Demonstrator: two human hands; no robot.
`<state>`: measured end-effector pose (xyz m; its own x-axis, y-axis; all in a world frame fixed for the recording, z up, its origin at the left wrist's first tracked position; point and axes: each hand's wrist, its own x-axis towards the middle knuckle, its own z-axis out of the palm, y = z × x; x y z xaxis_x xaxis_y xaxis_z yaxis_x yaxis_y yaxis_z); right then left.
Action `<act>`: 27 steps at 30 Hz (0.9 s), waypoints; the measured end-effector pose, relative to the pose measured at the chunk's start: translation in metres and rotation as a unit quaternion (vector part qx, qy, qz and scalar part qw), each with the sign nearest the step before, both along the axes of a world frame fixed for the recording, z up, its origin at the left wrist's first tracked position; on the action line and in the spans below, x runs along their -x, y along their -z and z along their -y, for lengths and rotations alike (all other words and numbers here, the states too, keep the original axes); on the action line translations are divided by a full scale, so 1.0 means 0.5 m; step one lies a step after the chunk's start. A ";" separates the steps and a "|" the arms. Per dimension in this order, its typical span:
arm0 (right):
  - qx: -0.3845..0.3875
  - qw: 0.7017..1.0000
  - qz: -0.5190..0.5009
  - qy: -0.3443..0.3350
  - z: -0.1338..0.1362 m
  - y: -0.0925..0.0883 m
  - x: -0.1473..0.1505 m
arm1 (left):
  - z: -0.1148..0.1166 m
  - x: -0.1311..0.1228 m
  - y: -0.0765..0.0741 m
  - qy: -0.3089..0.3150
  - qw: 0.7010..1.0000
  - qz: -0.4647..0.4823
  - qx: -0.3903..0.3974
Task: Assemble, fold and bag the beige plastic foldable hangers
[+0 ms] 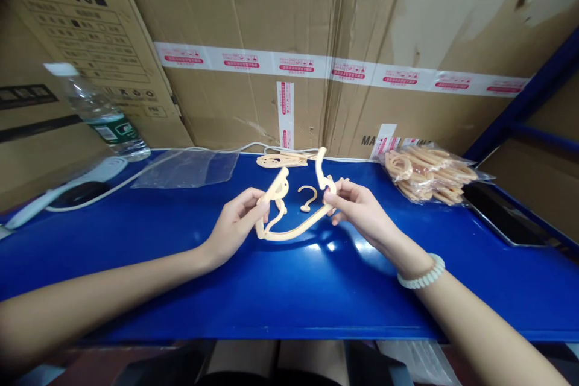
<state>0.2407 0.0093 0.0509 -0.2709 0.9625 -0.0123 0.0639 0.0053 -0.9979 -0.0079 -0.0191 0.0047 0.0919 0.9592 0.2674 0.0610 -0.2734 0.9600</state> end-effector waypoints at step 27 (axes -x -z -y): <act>-0.198 0.976 0.019 -0.092 0.010 0.019 0.024 | -0.034 0.014 -0.013 0.295 0.940 0.036 0.167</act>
